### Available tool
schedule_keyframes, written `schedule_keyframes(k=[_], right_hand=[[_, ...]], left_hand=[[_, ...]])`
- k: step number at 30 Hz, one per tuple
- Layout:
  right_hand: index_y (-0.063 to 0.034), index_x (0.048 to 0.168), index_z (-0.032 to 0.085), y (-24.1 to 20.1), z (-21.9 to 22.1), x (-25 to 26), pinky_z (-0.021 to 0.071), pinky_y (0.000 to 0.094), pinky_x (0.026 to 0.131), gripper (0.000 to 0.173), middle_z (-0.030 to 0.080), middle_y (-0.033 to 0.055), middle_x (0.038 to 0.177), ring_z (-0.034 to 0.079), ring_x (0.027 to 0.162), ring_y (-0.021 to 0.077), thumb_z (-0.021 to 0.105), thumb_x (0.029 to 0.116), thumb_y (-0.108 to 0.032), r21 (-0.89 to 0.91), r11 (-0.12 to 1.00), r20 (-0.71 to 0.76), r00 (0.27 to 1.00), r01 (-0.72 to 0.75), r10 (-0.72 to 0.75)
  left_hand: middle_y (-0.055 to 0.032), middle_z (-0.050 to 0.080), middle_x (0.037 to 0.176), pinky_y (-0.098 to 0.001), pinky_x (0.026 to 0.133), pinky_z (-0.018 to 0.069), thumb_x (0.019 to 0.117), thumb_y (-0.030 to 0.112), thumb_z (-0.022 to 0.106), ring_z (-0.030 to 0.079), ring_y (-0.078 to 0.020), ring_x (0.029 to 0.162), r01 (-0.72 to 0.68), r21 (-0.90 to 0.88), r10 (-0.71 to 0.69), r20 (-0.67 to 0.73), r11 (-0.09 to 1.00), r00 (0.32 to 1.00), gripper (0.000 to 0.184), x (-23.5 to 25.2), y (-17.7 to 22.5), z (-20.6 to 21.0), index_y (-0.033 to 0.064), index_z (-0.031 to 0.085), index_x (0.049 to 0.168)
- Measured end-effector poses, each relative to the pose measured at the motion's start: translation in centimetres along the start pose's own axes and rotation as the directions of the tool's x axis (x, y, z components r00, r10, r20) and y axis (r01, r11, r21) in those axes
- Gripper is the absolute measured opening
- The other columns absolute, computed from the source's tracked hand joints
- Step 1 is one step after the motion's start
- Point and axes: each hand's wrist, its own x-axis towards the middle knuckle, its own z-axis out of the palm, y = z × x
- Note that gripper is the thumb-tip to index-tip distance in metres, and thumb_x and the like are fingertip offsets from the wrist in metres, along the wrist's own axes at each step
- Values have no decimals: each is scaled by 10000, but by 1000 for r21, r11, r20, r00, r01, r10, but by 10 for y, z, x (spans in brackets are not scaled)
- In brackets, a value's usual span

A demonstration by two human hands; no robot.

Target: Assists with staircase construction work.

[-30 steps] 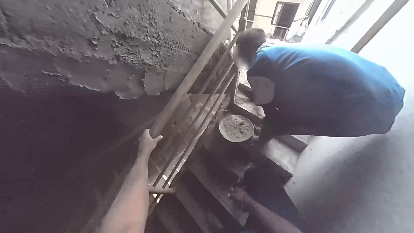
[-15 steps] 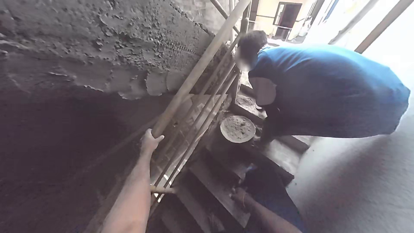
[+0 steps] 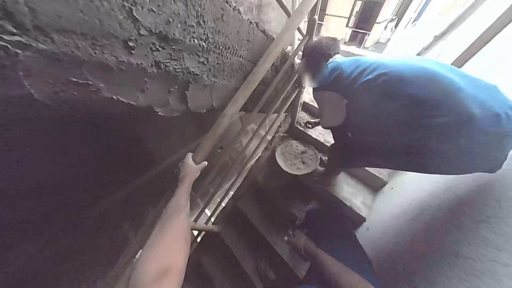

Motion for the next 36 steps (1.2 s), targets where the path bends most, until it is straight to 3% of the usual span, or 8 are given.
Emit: schedule_keyframes(k=[12, 15, 17, 25, 28, 30, 34, 36], right_hand=[[19, 1357, 580, 10, -3, 16, 499, 571, 999, 608, 651, 254, 1249, 643, 1145, 375, 595, 1018, -486, -25, 997, 0, 998, 68, -69], [22, 1351, 579, -3, -2, -6, 492, 549, 991, 557, 647, 246, 1234, 640, 1119, 355, 555, 1050, -447, -37, 998, -22, 999, 49, -49], [12, 1411, 536, -29, -4, -48, 440, 510, 1043, 531, 602, 233, 1318, 595, 1173, 333, 495, 1087, -407, -29, 999, -25, 999, -21, 20], [33, 1301, 616, 3, -14, -6, 543, 505, 884, 584, 678, 235, 1131, 668, 975, 307, 617, 1000, -467, 17, 990, 61, 988, 142, -143], [-9, 1326, 607, -2, -3, -7, 526, 503, 932, 534, 674, 203, 1162, 662, 1016, 300, 621, 1015, -443, 20, 999, -22, 999, 39, -39], [-27, 1327, 600, -15, 1, -26, 499, 438, 913, 461, 652, 162, 1147, 623, 991, 247, 592, 1044, -391, 33, 999, -62, 998, 10, -8], [-11, 1370, 592, 1, 0, 2, 487, 527, 1037, 554, 649, 221, 1289, 634, 1180, 336, 645, 1005, -425, 13, 999, -23, 999, 41, -41], [0, 1369, 588, 3, -1, 7, 478, 533, 1054, 572, 641, 234, 1304, 626, 1203, 350, 655, 1001, -433, 1, 999, -17, 999, 38, -38]], left_hand=[[-290, 610, 1316, -643, 1065, 428, 846, 276, 839, 583, -444, 1256, -13, -5, 13, -13, 1000, 1000, 728, 3, -1, 2, 15, 493, 1431], [-297, 606, 1315, -637, 1071, 425, 853, 278, 837, 574, -451, 1263, -2, -13, 2, -8, 1000, 1000, 719, 1, 1, 1, 10, 493, 1424], [-304, 610, 1305, -647, 1061, 429, 852, 292, 840, 579, -459, 1254, 16, -4, -16, -4, 1000, 1000, 725, 0, 2, 0, 19, 495, 1428], [-314, 643, 1216, -706, 979, 457, 846, 299, 853, 619, -503, 1157, 42, -14, -42, -31, 999, 999, 677, 2, -2, 4, 36, 526, 1377], [-324, 631, 1226, -708, 999, 443, 856, 276, 848, 600, -512, 1182, 22, -39, -23, -22, 999, 1000, 664, 4, -4, 5, 18, 523, 1374], [-325, 636, 1218, -710, 1001, 437, 851, 269, 852, 601, -513, 1183, 13, -38, -14, -31, 999, 999, 658, 3, -4, 5, 12, 533, 1365], [-327, 642, 1207, -696, 989, 459, 850, 269, 854, 619, -505, 1163, 19, -25, -20, -28, 1000, 999, 662, 3, -2, 3, 1, 532, 1363], [-327, 629, 1235, -697, 1005, 449, 852, 261, 852, 605, -503, 1186, 16, -39, -17, -24, 999, 1000, 665, 5, -4, 4, 1, 527, 1371]])
